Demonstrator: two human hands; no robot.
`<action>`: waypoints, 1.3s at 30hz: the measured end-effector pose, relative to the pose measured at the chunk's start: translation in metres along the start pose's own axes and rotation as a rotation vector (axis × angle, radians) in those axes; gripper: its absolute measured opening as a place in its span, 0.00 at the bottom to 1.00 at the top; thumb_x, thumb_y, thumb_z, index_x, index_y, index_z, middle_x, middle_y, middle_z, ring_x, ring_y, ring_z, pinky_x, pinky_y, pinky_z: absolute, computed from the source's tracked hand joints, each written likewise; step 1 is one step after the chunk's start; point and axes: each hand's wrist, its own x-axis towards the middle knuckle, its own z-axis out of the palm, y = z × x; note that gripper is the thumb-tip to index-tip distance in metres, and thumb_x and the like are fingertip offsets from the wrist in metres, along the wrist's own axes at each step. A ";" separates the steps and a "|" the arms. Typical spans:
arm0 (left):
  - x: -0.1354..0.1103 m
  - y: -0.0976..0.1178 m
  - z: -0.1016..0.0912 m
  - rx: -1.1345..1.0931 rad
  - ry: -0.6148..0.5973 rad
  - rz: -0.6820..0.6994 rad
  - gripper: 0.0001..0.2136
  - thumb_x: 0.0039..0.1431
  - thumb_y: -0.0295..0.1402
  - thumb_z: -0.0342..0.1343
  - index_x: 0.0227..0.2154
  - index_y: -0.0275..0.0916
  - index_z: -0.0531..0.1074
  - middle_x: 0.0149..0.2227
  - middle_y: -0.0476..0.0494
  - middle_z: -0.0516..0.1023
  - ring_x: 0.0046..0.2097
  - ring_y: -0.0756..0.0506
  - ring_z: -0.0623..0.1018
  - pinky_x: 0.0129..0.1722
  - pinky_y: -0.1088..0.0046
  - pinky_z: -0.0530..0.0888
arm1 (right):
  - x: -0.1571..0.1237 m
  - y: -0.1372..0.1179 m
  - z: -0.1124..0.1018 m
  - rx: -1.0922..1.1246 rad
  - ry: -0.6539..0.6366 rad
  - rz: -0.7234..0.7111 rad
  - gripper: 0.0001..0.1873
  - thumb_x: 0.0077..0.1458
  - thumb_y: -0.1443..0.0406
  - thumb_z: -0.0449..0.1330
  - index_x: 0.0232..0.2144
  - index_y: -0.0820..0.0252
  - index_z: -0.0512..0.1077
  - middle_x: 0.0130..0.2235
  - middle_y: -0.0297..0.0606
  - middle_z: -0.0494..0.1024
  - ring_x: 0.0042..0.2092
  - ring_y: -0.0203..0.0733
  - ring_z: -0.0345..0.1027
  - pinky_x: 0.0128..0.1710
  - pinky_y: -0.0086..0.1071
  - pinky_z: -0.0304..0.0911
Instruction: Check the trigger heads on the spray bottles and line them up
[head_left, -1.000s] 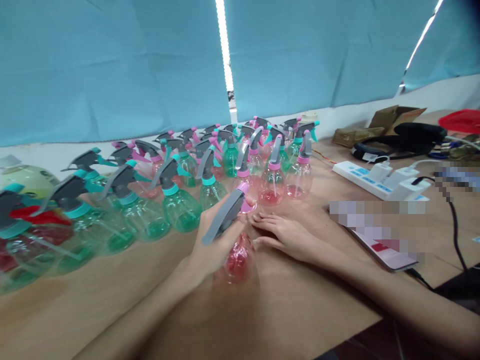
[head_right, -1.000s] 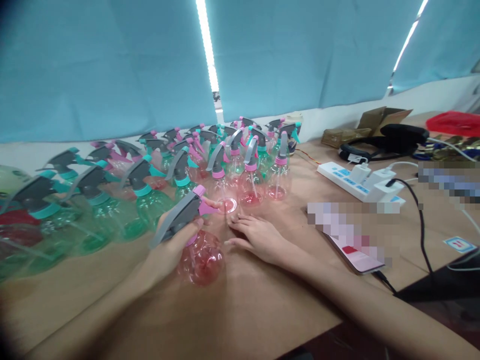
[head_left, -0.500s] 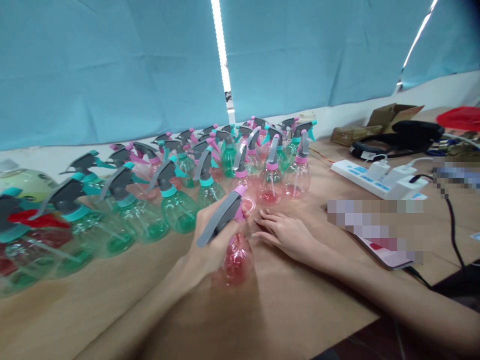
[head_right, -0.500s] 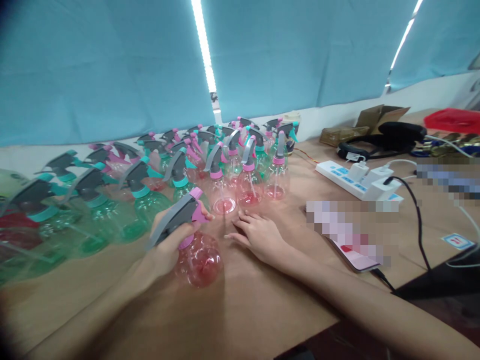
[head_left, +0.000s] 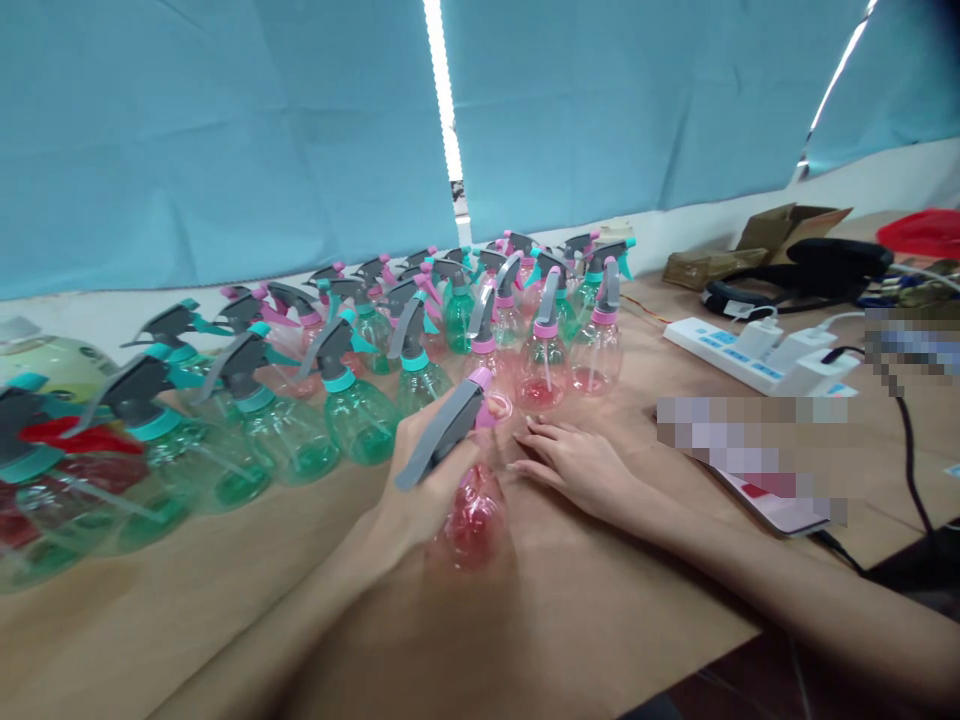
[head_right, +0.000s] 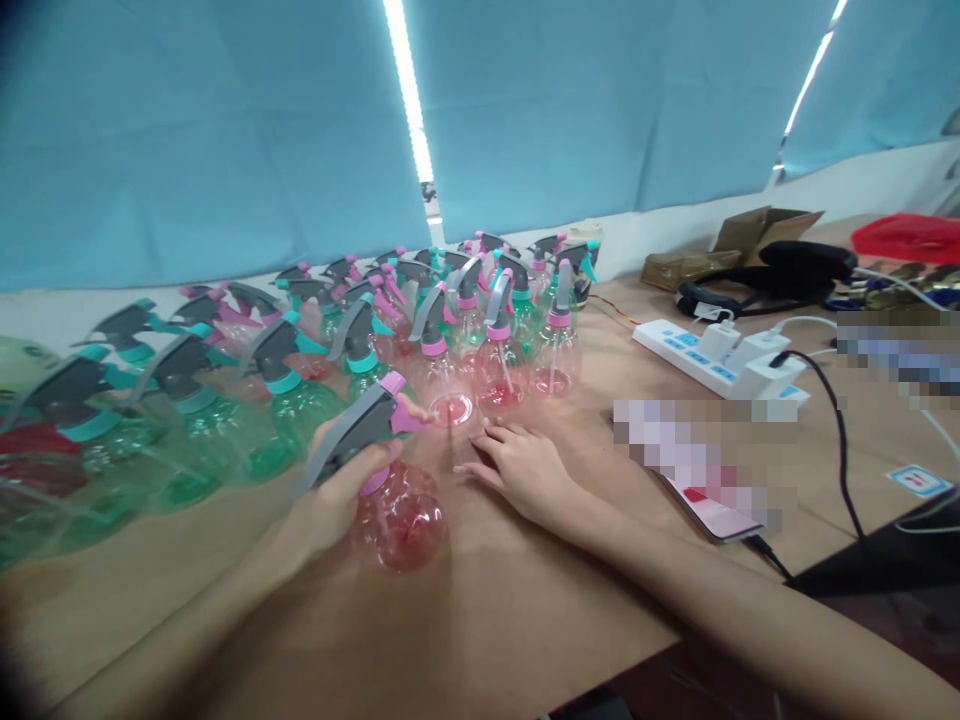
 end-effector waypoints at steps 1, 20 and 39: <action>0.001 0.001 0.001 0.010 -0.004 0.012 0.06 0.54 0.33 0.53 0.23 0.42 0.66 0.22 0.52 0.61 0.24 0.49 0.63 0.24 0.72 0.64 | 0.000 0.000 0.000 0.001 0.002 0.002 0.22 0.63 0.51 0.50 0.47 0.57 0.74 0.53 0.45 0.75 0.54 0.54 0.69 0.48 0.46 0.68; 0.001 0.004 0.002 0.010 -0.044 0.001 0.03 0.54 0.30 0.52 0.25 0.42 0.64 0.22 0.53 0.57 0.24 0.51 0.58 0.23 0.72 0.57 | -0.001 0.004 -0.004 0.042 -0.047 -0.069 0.24 0.63 0.54 0.52 0.53 0.65 0.71 0.55 0.52 0.72 0.57 0.56 0.64 0.53 0.49 0.64; -0.001 0.004 0.004 -0.066 -0.047 -0.079 0.08 0.56 0.34 0.54 0.25 0.41 0.62 0.22 0.52 0.66 0.33 0.46 0.74 0.30 0.70 0.69 | 0.000 0.005 -0.008 0.029 -0.080 -0.085 0.27 0.63 0.51 0.50 0.53 0.65 0.70 0.55 0.51 0.73 0.55 0.55 0.65 0.53 0.47 0.63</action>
